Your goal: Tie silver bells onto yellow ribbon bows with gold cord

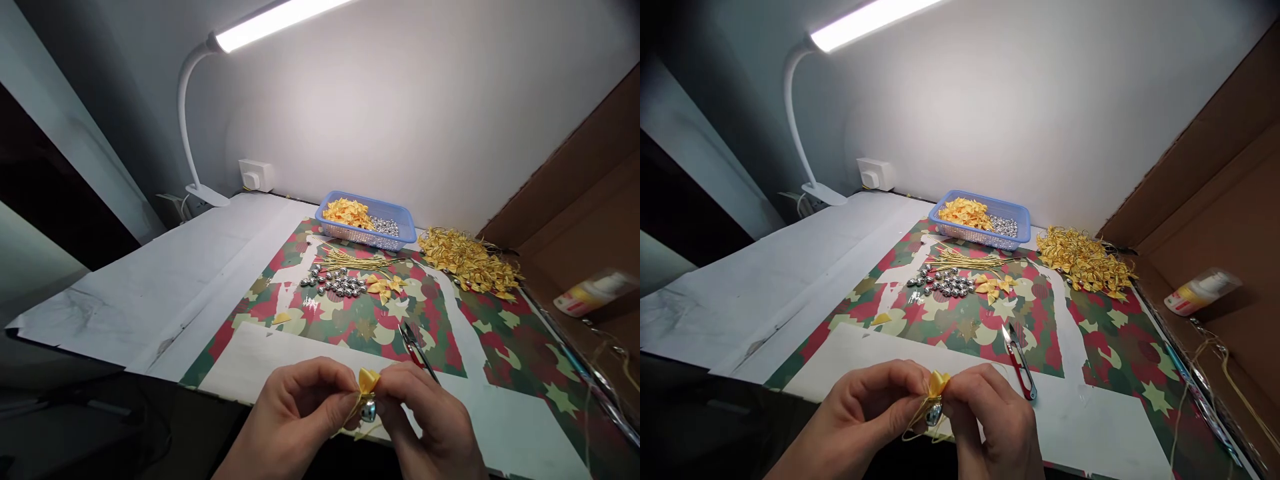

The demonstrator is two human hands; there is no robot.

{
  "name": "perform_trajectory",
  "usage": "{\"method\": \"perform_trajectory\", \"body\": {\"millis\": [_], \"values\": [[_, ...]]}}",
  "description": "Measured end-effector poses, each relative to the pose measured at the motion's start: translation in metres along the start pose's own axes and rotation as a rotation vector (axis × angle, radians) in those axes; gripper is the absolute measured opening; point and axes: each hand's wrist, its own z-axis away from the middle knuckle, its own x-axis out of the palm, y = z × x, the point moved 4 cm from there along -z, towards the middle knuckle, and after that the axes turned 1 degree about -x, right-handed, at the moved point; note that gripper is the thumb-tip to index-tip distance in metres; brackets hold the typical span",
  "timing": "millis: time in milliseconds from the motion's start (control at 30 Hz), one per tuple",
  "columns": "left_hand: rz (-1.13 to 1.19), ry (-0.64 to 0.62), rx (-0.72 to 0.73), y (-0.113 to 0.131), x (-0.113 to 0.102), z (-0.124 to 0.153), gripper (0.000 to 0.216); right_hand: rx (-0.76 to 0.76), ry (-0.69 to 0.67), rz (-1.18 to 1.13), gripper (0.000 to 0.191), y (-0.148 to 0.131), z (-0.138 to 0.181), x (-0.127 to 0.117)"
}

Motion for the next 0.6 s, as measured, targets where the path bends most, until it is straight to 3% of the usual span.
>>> {"method": "perform_trajectory", "body": {"millis": [133,300,367,500,600], "values": [[-0.013,0.052,0.039,0.0,0.001,0.001,0.017,0.199,0.072,-0.061,0.005,0.006,0.011,0.002],[-0.008,0.004,0.088,0.004,0.0,0.002,0.02,0.306,0.189,-0.162,0.028,0.01,0.013,-0.008],[-0.019,0.012,0.096,0.007,-0.002,0.003,0.019,0.399,0.109,-0.275,0.042,0.014,0.007,-0.007],[-0.07,0.074,0.166,0.011,-0.004,0.004,0.012,0.527,-0.253,-0.665,0.059,0.015,-0.001,0.006],[-0.179,0.169,0.315,0.015,-0.008,0.005,0.01,0.555,-0.322,-0.534,0.046,0.016,0.004,0.007]]}}
